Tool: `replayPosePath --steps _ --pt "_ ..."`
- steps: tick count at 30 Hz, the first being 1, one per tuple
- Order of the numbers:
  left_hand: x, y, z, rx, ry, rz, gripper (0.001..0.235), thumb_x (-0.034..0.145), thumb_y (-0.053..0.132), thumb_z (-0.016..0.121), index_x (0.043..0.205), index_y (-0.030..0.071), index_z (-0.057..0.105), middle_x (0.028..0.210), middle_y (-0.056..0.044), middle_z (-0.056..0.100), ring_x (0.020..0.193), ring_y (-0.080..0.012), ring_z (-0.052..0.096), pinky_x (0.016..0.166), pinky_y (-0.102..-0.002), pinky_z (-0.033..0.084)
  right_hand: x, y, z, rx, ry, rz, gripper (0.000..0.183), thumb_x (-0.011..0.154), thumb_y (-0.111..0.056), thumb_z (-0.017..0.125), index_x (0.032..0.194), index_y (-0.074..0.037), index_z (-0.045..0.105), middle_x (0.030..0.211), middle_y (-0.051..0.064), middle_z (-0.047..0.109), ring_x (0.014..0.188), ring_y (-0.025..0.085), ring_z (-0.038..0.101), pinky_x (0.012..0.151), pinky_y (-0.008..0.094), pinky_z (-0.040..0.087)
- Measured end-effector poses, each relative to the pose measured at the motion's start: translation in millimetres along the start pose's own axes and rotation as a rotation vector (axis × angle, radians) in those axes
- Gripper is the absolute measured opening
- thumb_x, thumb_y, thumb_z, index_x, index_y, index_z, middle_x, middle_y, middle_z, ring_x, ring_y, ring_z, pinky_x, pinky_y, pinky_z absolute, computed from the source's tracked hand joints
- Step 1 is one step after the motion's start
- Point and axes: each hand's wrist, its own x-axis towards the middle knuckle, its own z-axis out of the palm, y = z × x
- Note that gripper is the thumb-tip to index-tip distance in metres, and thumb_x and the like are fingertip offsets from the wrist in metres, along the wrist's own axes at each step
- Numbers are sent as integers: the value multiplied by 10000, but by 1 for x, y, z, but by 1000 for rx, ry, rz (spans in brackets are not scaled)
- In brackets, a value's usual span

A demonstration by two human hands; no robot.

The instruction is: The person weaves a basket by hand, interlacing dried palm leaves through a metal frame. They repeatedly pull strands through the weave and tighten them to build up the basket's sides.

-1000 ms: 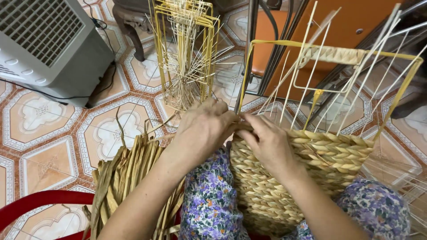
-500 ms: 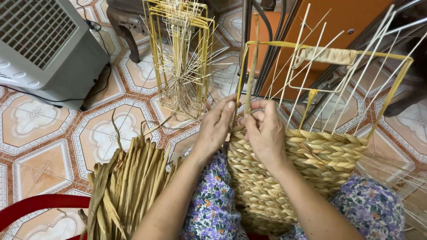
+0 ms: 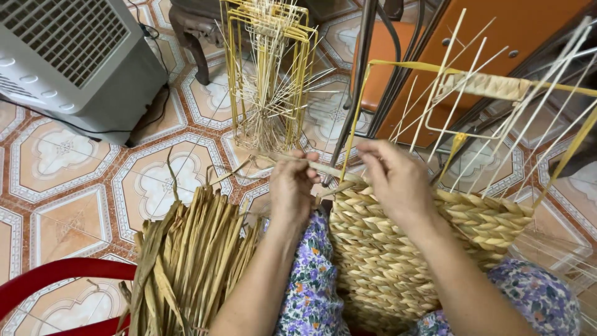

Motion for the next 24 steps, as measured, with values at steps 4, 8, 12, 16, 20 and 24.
replayPosePath --steps 4,8,12,16,20,24 --pt "-31 0 -6 56 26 257 114 982 2 496 1032 27 595 1018 -156 713 765 -139 602 728 -292 541 4 -14 -13 -170 162 -484 162 995 -145 672 1143 -93 714 1088 78 764 971 212 739 868 372 609" --pt "-67 35 22 628 -49 697 158 1072 116 530 1140 -6 603 1119 -167 682 950 -207 648 852 -351 552 21 -50 -8 -585 7 -843 333 823 -243 712 1132 -120 724 1150 71 751 1178 277 656 1125 516 320" --pt "-99 75 25 1374 64 473 296 1034 262 624 1168 8 697 935 -133 710 734 -160 680 674 -324 557 41 -56 7 -840 -419 -637 325 827 -223 724 1151 -206 736 1031 52 755 1147 227 643 1231 541 148" --pt "-114 66 24 1388 -127 -7 300 1053 289 655 1060 22 793 768 -106 744 624 -157 627 601 -302 510 53 -60 6 -702 -479 -582 254 863 -230 712 1116 -215 729 957 37 750 1007 200 683 1179 499 285" --pt "-98 32 35 709 -105 -221 322 988 219 640 1266 65 586 748 49 643 555 -87 552 505 -239 476 55 -61 7 -583 -437 -552 208 886 -310 720 1004 -139 717 898 54 717 879 237 690 977 456 477" --pt "-71 -2 34 175 -51 -153 219 1003 226 612 1119 40 627 628 12 559 485 -79 504 455 -224 449 59 -55 -1 -573 -431 -479 215 941 -313 691 957 -99 693 844 50 714 825 220 699 918 425 534"
